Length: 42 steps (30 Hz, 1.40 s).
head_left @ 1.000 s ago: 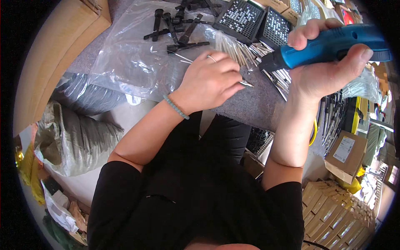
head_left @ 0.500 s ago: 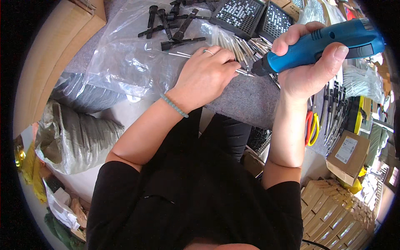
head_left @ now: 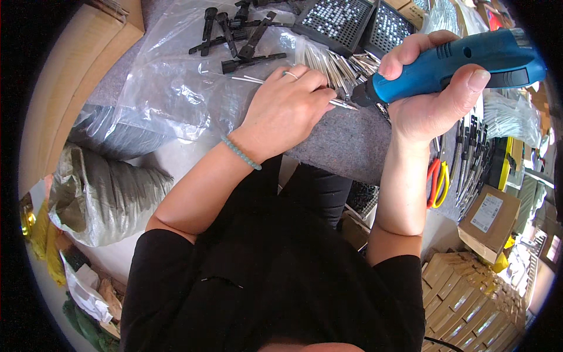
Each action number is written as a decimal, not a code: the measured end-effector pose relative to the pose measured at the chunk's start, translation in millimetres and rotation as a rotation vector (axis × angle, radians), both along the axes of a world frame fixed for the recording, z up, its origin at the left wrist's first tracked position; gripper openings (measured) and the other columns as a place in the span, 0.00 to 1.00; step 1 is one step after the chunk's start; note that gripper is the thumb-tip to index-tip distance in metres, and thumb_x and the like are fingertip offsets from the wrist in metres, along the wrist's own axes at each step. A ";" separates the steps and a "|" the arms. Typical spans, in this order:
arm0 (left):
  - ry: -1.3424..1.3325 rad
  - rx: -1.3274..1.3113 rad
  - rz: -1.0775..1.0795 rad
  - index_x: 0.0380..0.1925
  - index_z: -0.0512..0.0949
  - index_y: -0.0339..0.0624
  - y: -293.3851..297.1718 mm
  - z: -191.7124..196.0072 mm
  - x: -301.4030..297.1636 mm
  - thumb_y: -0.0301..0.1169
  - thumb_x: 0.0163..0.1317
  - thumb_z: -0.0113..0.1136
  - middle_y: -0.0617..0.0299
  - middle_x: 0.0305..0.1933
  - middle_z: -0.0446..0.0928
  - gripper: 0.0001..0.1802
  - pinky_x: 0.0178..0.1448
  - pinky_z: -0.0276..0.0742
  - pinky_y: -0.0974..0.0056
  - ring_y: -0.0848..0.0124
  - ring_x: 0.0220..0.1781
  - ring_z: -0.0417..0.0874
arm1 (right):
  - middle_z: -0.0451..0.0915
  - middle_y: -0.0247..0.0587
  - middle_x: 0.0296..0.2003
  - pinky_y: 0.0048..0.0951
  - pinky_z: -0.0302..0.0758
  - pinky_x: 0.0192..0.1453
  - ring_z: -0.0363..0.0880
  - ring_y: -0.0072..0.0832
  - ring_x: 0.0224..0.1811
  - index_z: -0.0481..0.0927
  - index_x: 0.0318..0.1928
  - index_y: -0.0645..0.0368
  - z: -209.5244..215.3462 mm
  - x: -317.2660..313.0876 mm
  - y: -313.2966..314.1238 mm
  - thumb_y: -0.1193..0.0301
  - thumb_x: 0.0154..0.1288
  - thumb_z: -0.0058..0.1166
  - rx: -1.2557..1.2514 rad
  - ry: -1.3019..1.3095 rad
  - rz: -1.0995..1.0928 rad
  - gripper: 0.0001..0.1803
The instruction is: Assembling small metal and plastic hardware components using an electric screwdriver.
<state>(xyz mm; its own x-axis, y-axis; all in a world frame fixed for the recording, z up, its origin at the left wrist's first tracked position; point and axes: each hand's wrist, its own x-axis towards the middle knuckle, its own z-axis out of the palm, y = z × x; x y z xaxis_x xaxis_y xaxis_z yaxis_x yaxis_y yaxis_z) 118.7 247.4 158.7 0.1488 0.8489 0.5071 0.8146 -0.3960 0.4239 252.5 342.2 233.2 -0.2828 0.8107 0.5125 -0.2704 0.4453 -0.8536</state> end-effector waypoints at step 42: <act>-0.002 0.021 0.003 0.31 0.80 0.41 0.8 1.6 -2.7 0.29 0.49 0.60 0.61 0.35 0.75 0.08 0.43 0.71 0.60 0.63 0.39 0.75 | 0.70 0.39 0.24 0.24 0.69 0.24 0.70 0.27 0.20 0.64 0.49 0.59 0.0 -8.2 -2.4 0.27 0.46 0.45 -0.103 -0.122 0.240 0.47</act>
<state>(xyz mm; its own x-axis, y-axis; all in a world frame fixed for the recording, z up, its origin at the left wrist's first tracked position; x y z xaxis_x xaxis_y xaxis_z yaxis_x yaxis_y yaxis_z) 115.9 248.2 160.3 0.1448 0.8384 0.5255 0.8148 -0.4023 0.4174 244.4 339.8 233.2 -0.5273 0.7592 0.3814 -0.2498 0.2905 -0.9237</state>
